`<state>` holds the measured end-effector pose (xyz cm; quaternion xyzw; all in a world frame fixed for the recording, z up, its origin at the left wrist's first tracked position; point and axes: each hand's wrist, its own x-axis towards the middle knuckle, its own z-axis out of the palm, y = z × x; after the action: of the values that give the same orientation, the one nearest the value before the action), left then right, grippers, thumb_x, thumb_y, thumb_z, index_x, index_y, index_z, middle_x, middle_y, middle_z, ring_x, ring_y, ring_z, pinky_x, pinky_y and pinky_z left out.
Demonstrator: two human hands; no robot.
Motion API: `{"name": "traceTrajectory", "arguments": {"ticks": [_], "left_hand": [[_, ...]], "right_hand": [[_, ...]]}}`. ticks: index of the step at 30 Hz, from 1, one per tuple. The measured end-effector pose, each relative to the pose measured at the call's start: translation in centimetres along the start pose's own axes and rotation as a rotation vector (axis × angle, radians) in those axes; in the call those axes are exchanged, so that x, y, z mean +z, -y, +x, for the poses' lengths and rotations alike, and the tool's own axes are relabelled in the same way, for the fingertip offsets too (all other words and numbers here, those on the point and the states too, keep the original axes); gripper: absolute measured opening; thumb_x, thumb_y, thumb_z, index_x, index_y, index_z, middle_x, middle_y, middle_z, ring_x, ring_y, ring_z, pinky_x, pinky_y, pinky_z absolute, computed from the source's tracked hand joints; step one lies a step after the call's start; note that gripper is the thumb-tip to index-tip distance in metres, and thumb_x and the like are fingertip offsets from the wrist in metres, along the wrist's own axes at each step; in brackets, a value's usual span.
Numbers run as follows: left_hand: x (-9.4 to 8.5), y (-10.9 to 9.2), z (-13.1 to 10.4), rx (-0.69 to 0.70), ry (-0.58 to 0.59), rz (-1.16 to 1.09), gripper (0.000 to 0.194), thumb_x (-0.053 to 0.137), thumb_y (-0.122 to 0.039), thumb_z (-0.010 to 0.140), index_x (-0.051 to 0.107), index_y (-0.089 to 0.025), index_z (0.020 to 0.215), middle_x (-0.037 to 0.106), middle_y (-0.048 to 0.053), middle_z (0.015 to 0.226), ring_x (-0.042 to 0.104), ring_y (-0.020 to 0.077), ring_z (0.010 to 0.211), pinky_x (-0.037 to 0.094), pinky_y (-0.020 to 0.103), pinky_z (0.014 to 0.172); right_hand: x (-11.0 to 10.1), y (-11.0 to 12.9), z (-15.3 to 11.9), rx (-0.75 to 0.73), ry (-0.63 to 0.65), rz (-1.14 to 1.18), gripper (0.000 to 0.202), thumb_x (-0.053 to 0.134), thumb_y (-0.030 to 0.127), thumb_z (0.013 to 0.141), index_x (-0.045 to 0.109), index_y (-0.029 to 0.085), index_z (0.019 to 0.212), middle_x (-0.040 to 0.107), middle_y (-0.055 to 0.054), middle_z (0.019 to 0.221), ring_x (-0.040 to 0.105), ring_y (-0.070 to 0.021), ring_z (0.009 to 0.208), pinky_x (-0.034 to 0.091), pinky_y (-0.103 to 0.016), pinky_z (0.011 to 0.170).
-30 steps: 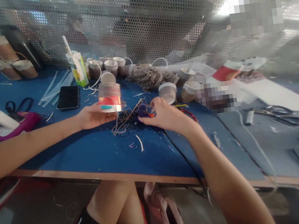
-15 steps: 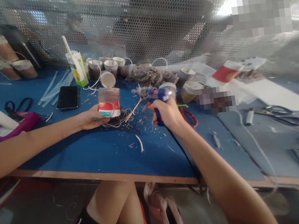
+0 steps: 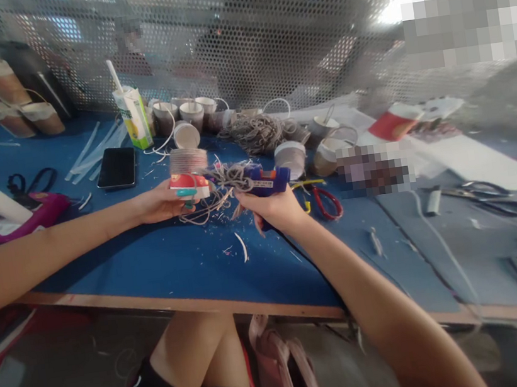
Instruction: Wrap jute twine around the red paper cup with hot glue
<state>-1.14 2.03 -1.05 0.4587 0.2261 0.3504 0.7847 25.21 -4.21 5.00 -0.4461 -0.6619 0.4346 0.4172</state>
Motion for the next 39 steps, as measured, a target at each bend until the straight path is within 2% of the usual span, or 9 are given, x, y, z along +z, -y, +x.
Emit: {"name": "traceTrajectory", "arguments": {"ticks": [4, 12, 16, 22, 26, 31, 34, 39], "left_hand": [[0.3, 0.0, -0.2, 0.006, 0.036, 0.038, 0.058, 0.097, -0.028, 0.066, 0.073, -0.019, 0.117, 0.079, 0.007, 0.113, 0.074, 0.0149, 0.094, 0.057, 0.023, 0.079], [0.5, -0.1, 0.0, -0.005, 0.046, -0.005, 0.055, 0.099, -0.024, 0.062, 0.076, -0.02, 0.112, 0.08, 0.004, 0.108, 0.074, 0.0134, 0.09, 0.056, 0.021, 0.076], [0.4, -0.1, 0.0, 0.004, 0.073, -0.013, 0.052, 0.097, -0.023, 0.064, 0.076, -0.02, 0.112, 0.081, 0.003, 0.106, 0.074, 0.0125, 0.086, 0.057, 0.021, 0.074], [-0.3, 0.1, 0.0, 0.036, 0.056, 0.023, 0.049, 0.092, -0.021, 0.069, 0.074, -0.019, 0.115, 0.08, 0.004, 0.104, 0.073, 0.0145, 0.089, 0.058, 0.026, 0.081], [-0.1, 0.1, 0.0, 0.041, 0.078, -0.002, 0.047, 0.091, -0.021, 0.07, 0.074, -0.019, 0.114, 0.08, 0.004, 0.106, 0.073, 0.0154, 0.092, 0.058, 0.026, 0.082], [0.4, -0.3, -0.2, 0.035, 0.048, -0.04, 0.043, 0.091, -0.02, 0.068, 0.076, -0.019, 0.109, 0.081, 0.004, 0.105, 0.073, 0.0117, 0.084, 0.057, 0.021, 0.077], [0.5, -0.5, -0.3, 0.026, 0.054, -0.038, 0.045, 0.09, -0.02, 0.069, 0.077, -0.019, 0.112, 0.081, 0.004, 0.112, 0.073, 0.0111, 0.086, 0.057, 0.02, 0.077], [0.3, -0.5, -0.4, 0.009, 0.082, -0.064, 0.045, 0.089, -0.02, 0.069, 0.076, -0.018, 0.112, 0.081, 0.003, 0.109, 0.072, 0.0103, 0.088, 0.057, 0.019, 0.077]], "right_hand": [[0.5, 0.5, 0.0, -0.017, 0.006, -0.037, 0.044, 0.079, 0.033, 0.075, 0.053, 0.023, 0.042, 0.047, 0.003, 0.034, 0.041, -0.0089, 0.025, 0.035, -0.024, 0.027], [0.7, 0.6, 0.2, -0.042, -0.005, -0.096, 0.039, 0.07, 0.03, 0.071, 0.048, 0.025, 0.039, 0.046, 0.003, 0.033, 0.039, -0.0091, 0.026, 0.041, -0.026, 0.032], [0.9, 0.8, 0.2, -0.052, -0.008, -0.104, 0.033, 0.067, 0.028, 0.069, 0.049, 0.025, 0.041, 0.047, 0.004, 0.033, 0.037, -0.0086, 0.026, 0.04, -0.026, 0.031], [1.0, 1.1, 0.0, -0.035, -0.053, -0.112, 0.029, 0.065, 0.026, 0.066, 0.047, 0.025, 0.042, 0.045, 0.004, 0.034, 0.041, -0.0091, 0.028, 0.039, -0.024, 0.031], [0.8, 1.1, -0.1, 0.0, -0.089, -0.109, 0.028, 0.063, 0.027, 0.064, 0.047, 0.025, 0.041, 0.045, 0.004, 0.034, 0.042, -0.0085, 0.027, 0.04, -0.023, 0.031], [0.8, 0.9, 0.0, 0.067, -0.152, -0.113, 0.018, 0.061, 0.026, 0.061, 0.052, 0.023, 0.046, 0.046, 0.005, 0.035, 0.041, -0.0084, 0.027, 0.038, -0.022, 0.029], [0.8, 0.8, 0.2, 0.109, -0.177, -0.121, 0.018, 0.061, 0.026, 0.06, 0.05, 0.023, 0.046, 0.046, 0.005, 0.035, 0.04, -0.0077, 0.027, 0.036, -0.022, 0.029], [0.6, 0.7, 0.3, 0.116, -0.186, -0.137, 0.019, 0.061, 0.026, 0.059, 0.049, 0.024, 0.045, 0.045, 0.005, 0.035, 0.04, -0.0076, 0.028, 0.036, -0.021, 0.029]]}}
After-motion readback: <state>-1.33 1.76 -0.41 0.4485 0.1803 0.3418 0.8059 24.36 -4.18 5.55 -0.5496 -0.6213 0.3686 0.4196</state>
